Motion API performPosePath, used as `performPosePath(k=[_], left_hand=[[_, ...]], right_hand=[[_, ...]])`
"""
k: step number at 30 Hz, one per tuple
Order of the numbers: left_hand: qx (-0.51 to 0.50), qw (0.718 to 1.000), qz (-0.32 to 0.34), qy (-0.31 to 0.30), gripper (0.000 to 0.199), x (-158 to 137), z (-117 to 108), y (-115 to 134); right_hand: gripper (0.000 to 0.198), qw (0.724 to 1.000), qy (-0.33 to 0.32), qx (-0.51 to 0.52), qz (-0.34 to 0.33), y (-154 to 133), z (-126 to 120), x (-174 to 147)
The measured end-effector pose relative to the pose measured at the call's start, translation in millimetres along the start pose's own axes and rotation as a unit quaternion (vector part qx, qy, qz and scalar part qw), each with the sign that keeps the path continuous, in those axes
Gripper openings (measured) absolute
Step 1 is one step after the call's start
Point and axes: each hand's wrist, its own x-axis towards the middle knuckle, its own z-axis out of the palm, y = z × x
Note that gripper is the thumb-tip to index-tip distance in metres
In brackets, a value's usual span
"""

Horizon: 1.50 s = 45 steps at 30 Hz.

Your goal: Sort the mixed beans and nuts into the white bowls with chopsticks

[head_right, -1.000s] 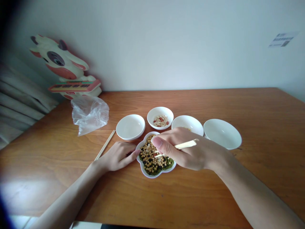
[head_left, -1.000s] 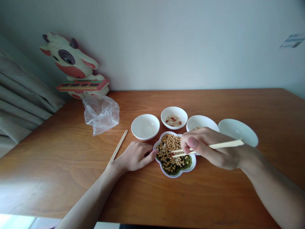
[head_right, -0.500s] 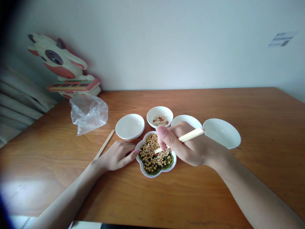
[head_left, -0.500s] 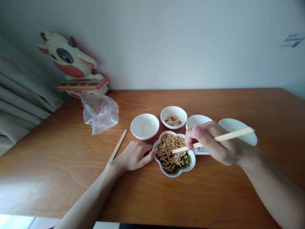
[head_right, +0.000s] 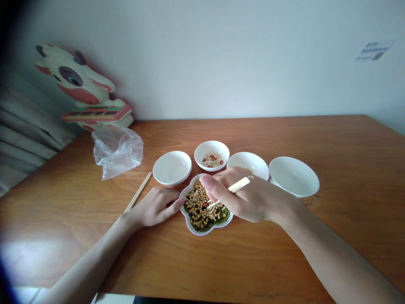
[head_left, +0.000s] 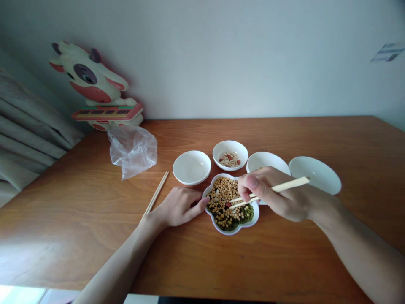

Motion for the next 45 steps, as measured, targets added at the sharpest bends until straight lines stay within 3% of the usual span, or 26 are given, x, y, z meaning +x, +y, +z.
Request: performPosePath(k=[7, 20, 32, 45], left_hand=[[0.004, 1.000, 0.004, -0.001, 0.054, -0.5, 0.5, -1.6], [0.007, 1.000, -0.003, 0.003, 0.054, -0.2, 0.1, 0.1], [0.001, 1.000, 0.004, 0.002, 0.053, -0.2, 0.9, -1.0], [-0.003, 1.000, -0.004, -0.003, 0.054, 0.0, 0.5, 0.1]], right_hand=[[0.062, 1.000, 0.022, 0.020, -0.009, -2.5, 0.7, 1.6], [0.045, 0.997, -0.044, -0.010, -0.066, -3.7, -1.9, -0.2], [0.053, 0.997, 0.005, -0.012, -0.075, -2.0, -0.6, 0.1], [0.053, 1.000, -0.022, -0.019, -0.005, -1.7, -1.9, -4.1]])
